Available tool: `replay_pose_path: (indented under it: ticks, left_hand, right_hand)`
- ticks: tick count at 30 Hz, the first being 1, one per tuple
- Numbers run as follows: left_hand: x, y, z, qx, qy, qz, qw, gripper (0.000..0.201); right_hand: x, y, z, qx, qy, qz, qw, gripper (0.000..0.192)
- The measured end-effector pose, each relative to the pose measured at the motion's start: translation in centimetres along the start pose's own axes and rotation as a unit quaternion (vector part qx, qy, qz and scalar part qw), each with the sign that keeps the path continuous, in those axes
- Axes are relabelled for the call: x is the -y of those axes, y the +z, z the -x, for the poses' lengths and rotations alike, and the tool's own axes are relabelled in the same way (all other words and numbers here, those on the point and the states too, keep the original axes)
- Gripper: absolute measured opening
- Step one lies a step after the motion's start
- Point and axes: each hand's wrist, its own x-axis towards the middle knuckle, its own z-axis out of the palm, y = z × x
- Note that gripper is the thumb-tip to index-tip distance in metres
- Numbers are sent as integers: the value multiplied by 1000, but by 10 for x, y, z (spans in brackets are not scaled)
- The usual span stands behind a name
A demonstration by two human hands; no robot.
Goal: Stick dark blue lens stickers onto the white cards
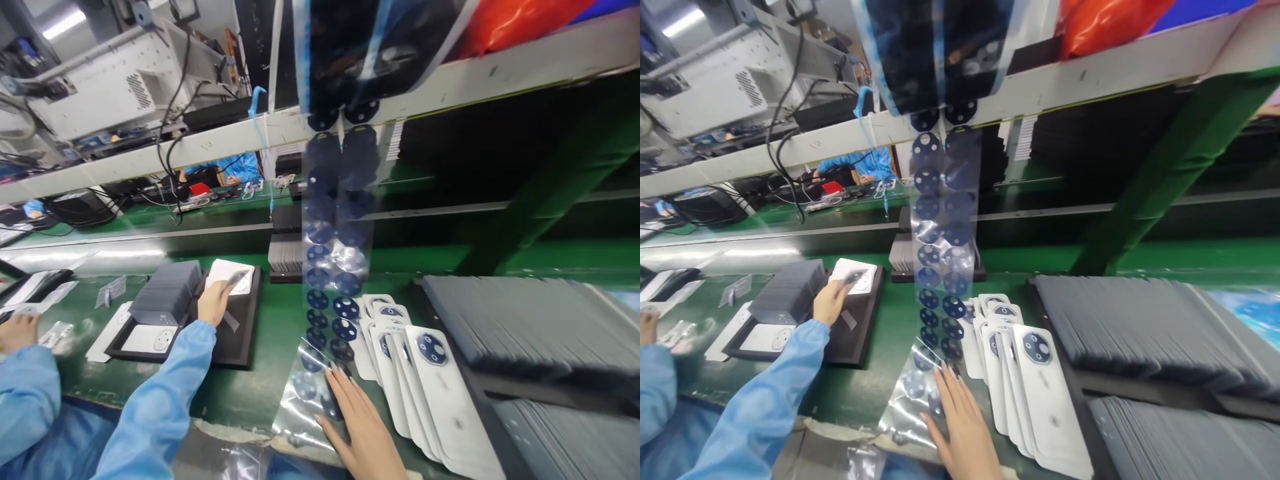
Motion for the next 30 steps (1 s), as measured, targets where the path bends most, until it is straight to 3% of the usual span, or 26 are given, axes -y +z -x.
replay_pose_path:
  ticks: [3, 6, 9, 12, 15, 20, 24, 26, 28, 30]
  left_hand:
    - [-40, -13, 37, 39, -45, 95, 994, 46]
    - [-79, -24, 90, 151, -83, 198, 965, 51]
    - [-107, -26, 145, 339, -195, 385, 836, 56]
    - [-118, -17, 190, 429, -247, 498, 712, 59]
    - [-118, -2, 221, 436, -266, 561, 651, 59]
    - [-114, 12, 239, 383, -301, 597, 638, 52]
    - [-117, 9, 239, 376, -294, 643, 599, 53]
    - [-123, 6, 238, 366, -257, 699, 558, 46]
    - [-132, 4, 237, 357, -221, 752, 508, 32]
    - [-140, 2, 238, 353, -203, 779, 476, 30]
  right_hand:
    - [3, -3, 1, -1, 4, -22, 1000, 69]
    - [6, -8, 6, 12, 7, -43, 999, 64]
    - [9, -15, 16, 15, 13, -59, 998, 59]
    - [11, -22, 22, 12, 27, -90, 995, 49]
    - [12, -27, 18, 8, 52, -124, 991, 36]
    - [0, -37, -5, -36, 204, -235, 950, 25]
    - [-4, -53, -17, -108, 292, -228, 923, 32]
    - [4, -62, -18, -164, 272, -194, 928, 22]
    - [18, -68, -15, -206, 189, -140, 950, 10]
    - [33, -69, -10, -201, 101, -83, 971, 17]
